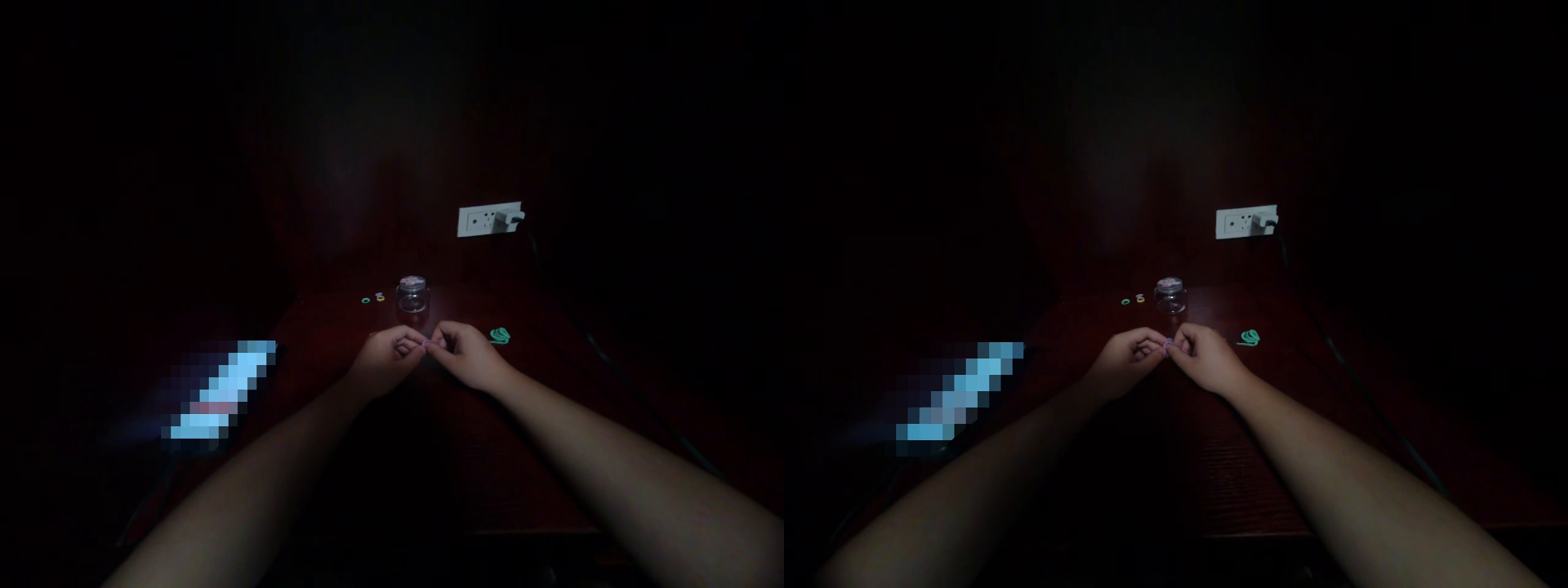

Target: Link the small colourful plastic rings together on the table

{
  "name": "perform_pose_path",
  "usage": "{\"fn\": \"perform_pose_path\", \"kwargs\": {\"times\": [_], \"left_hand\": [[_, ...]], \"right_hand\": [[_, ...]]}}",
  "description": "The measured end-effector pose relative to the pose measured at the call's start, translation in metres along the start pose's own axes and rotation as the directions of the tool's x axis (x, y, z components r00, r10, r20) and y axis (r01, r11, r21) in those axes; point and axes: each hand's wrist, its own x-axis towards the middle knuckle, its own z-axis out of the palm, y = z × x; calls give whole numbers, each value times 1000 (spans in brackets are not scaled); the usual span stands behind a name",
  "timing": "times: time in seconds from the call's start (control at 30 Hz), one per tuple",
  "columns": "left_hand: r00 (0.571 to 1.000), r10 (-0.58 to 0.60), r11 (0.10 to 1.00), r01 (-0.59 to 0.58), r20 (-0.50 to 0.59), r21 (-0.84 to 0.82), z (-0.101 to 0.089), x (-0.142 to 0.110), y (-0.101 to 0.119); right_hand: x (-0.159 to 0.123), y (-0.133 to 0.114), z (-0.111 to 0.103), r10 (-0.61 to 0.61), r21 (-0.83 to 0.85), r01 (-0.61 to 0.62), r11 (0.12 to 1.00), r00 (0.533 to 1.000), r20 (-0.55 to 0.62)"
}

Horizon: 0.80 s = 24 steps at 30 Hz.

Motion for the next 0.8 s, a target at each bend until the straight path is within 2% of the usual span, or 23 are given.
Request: {"fn": "perform_pose_path", "kwargs": {"times": [0.43,0.63,0.8], "left_hand": [[999,3,1000,-3,-50,6,1,1,-4],[998,7,999,-3,-59,54,0,1,-4],[997,-5,998,10,-83,61,1,2,-4]], "right_hand": [[-1,-1,2,19,23,-21,1000,997,68],[0,0,1,5,52,-7,999,1000,31],[0,1,1,-12,103,6,995,999,50]]}}
